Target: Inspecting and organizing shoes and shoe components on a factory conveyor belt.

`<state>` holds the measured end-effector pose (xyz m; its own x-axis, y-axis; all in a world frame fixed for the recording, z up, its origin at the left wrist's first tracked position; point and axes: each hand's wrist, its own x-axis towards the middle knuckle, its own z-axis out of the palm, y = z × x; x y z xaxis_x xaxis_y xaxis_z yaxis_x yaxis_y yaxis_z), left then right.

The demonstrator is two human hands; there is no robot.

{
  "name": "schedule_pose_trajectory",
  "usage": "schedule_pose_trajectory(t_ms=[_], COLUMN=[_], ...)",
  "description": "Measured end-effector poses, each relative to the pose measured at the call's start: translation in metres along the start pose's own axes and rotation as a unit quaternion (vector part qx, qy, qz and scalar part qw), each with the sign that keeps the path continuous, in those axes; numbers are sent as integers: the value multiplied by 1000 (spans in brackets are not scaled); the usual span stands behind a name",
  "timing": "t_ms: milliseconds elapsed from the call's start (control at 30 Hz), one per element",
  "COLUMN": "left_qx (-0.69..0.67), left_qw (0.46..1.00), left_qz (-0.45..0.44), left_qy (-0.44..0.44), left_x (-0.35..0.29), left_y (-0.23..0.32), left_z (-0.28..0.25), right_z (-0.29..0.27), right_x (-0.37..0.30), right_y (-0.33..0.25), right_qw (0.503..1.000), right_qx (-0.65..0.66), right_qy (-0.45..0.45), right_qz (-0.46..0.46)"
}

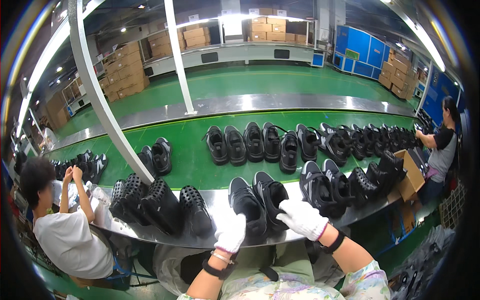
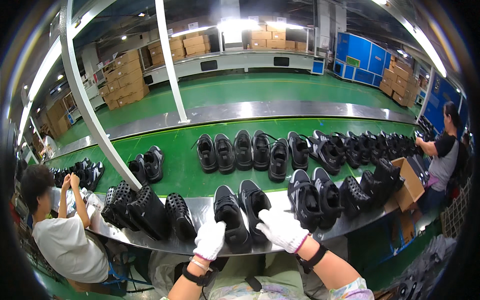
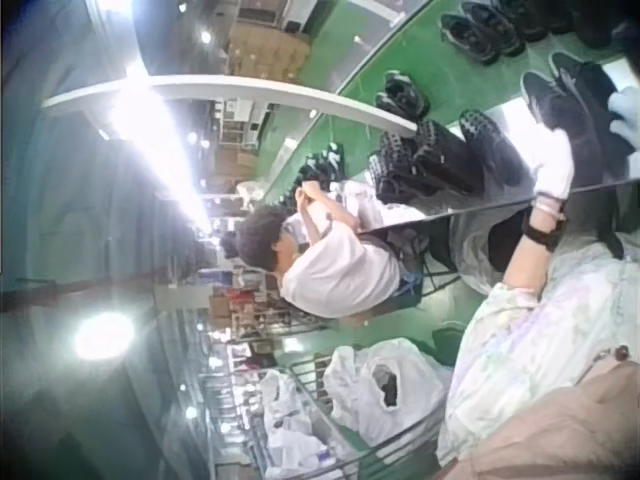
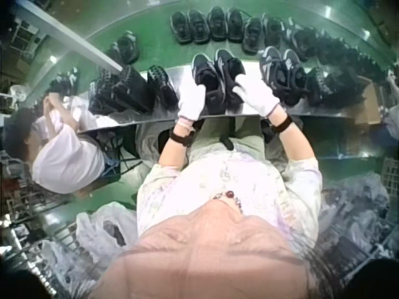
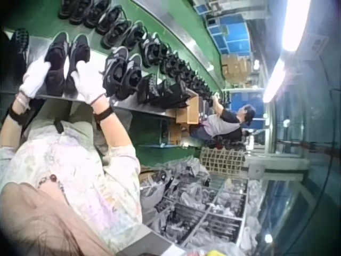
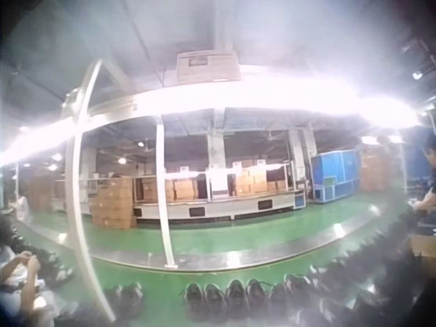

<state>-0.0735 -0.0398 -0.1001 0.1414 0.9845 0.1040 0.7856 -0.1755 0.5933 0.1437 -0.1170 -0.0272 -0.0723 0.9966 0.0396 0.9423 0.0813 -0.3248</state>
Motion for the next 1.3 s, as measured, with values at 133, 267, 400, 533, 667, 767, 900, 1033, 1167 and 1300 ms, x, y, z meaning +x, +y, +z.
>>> schedule_pose_trajectory(t_ms=[133,267,400,533,667,767,900,1033,1167,1300], left_qx=[6,5,-82,50,150,107,17,92,43,109], left_qw=[998,982,954,955,948,952,958,963,997,991], left_qz=[-63,-80,-74,-145,-249,-269,-276,-187,-57,-50], left_qy=[-1,169,277,255,130,104,74,170,20,-63], left_x=[13,57,130,189,228,255,288,281,276,307], left_y=[34,57,50,24,-3,-25,-42,-18,34,47], left_z=[-67,-108,-113,-126,-137,-129,-111,-106,-67,-8], right_z=[-46,-54,-29,-11,-1,16,35,24,14,39], right_x=[46,116,211,274,314,343,368,341,327,353], right_y=[-16,-29,-45,-71,-85,-84,-77,-46,0,19], right_qw=[996,963,939,965,970,973,969,979,992,981], right_qx=[50,103,169,206,229,213,238,187,123,174], right_qy=[44,185,229,107,-6,-59,-50,46,24,-84], right_qz=[-54,-168,-193,-120,-76,-68,-35,-67,20,10])
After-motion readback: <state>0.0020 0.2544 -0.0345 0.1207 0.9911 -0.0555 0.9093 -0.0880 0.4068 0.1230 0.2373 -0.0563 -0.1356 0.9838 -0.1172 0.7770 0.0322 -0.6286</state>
